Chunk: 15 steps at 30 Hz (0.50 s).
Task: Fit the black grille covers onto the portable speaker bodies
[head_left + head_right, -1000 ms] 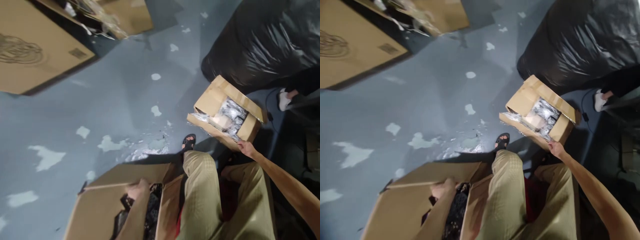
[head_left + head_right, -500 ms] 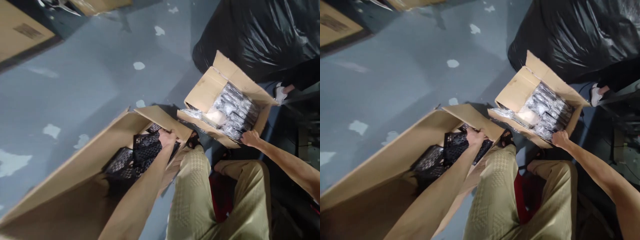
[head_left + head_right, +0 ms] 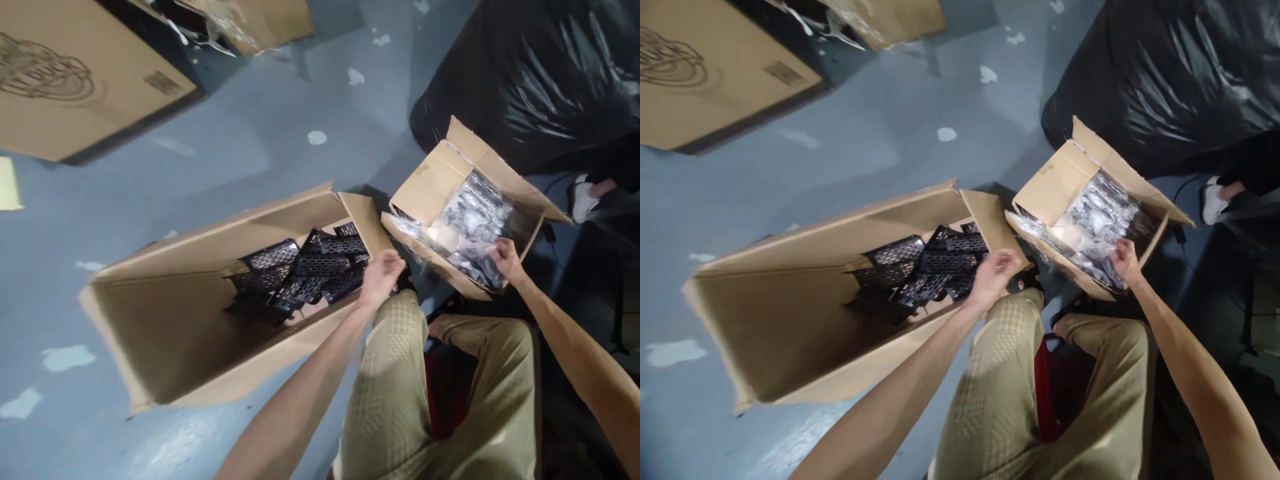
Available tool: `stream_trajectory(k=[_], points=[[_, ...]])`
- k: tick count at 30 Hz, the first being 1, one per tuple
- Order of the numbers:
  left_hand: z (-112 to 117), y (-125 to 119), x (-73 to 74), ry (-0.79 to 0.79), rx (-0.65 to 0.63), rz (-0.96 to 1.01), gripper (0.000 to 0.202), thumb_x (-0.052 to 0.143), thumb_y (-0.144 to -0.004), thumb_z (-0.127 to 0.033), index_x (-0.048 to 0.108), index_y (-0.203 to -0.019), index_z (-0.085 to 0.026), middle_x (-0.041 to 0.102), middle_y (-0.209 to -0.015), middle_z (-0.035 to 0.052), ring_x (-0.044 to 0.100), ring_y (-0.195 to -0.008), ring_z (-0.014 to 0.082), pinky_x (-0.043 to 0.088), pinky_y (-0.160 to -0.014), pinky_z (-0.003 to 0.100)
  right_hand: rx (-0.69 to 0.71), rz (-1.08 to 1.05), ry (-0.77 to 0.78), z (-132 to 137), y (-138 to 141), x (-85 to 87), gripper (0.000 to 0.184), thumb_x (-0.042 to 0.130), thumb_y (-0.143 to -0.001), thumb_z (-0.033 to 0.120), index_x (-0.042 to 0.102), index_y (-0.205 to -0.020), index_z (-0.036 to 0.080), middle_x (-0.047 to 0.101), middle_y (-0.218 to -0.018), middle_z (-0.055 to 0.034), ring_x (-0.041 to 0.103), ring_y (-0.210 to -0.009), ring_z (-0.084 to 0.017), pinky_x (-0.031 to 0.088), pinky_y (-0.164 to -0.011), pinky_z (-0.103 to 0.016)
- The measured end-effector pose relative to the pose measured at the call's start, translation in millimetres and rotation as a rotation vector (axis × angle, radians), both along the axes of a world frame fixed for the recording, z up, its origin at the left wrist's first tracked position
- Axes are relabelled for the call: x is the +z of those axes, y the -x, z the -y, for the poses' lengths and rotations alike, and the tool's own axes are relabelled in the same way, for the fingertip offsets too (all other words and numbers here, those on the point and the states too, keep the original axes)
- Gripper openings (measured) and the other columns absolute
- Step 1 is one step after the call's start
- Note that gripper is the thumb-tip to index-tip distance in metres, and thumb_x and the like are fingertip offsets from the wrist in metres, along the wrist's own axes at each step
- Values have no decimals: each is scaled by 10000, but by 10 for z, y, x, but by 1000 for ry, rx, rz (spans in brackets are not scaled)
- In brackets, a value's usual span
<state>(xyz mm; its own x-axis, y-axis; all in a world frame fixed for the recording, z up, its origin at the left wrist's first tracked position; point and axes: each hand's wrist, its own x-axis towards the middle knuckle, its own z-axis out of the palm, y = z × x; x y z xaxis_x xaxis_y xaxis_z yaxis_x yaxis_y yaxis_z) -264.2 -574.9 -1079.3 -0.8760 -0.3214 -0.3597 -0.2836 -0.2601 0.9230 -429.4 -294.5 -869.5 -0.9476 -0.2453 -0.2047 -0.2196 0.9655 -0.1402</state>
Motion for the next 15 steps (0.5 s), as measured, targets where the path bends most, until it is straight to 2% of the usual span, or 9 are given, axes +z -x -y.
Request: stream_trajectory(k=[1,3,5,7,8,10,12,14,15], points=[[-102,107,88,-28,-144,-44,405,782,-845,-427,703,-1183,-219,781,-1138,99,747,-1048,286,591,-980,433,-43,-35,66,-10,13,115,486,476,-992,694,624,-979,232,697,-963,-69,688,-973,-254,616,-872,-407],[-301,379,263,-20,-395,-149,605,903,-728,-448,715,-1259,-226,763,-1294,127,715,-1196,350,554,-1076,485,-169,-88,291,32,37,293,496,436,-967,730,562,-968,250,666,-880,-20,672,-823,-208,619,-747,-356],[-471,678,432,-2,-485,-241,893,997,-601,-477,682,-1384,-188,653,-1509,199,577,-1424,445,452,-1207,546,-318,-118,611,167,79,402,419,559,-914,679,523,-937,262,637,-822,16,644,-742,-179,607,-683,-323],[-585,932,579,-79,-436,-312,1041,1015,-587,-513,626,-1489,-168,542,-1631,229,432,-1555,469,369,-1273,563,-400,-118,859,382,141,455,326,681,-856,545,520,-908,266,635,-806,24,645,-744,-175,605,-682,-311],[-611,1022,635,-148,-388,-348,1041,1001,-623,-529,607,-1521,-179,528,-1649,217,416,-1572,450,362,-1280,551,-398,-110,909,514,173,465,283,692,-847,491,528,-902,266,642,-810,21,655,-760,-178,608,-693,-310],[-573,1094,684,-289,-305,-412,916,939,-735,-547,622,-1526,-211,606,-1588,172,519,-1501,395,420,-1240,510,-383,-89,963,811,211,454,224,676,-852,442,555,-903,261,668,-833,6,681,-803,-189,622,-730,-320],[-384,996,621,-326,-226,-412,745,850,-840,-573,685,-1466,-207,738,-1401,138,676,-1295,347,523,-1128,479,-367,-36,1041,1143,182,399,212,682,-855,430,566,-900,258,694,-853,-5,708,-847,-201,639,-774,-336],[-31,735,450,-214,-108,-335,604,759,-914,-594,762,-1348,-175,807,-1180,113,740,-1091,316,588,-1007,458,-337,101,1138,1494,64,290,237,728,-846,422,560,-890,261,719,-871,-5,724,-859,-207,654,-793,-353],[195,555,338,-133,-38,-287,562,729,-934,-595,789,-1288,-162,811,-1125,110,741,-1056,313,596,-985,456,-314,199,1170,1672,-29,214,260,757,-838,418,556,-889,263,732,-884,-3,728,-846,-205,660,-782,-361]])
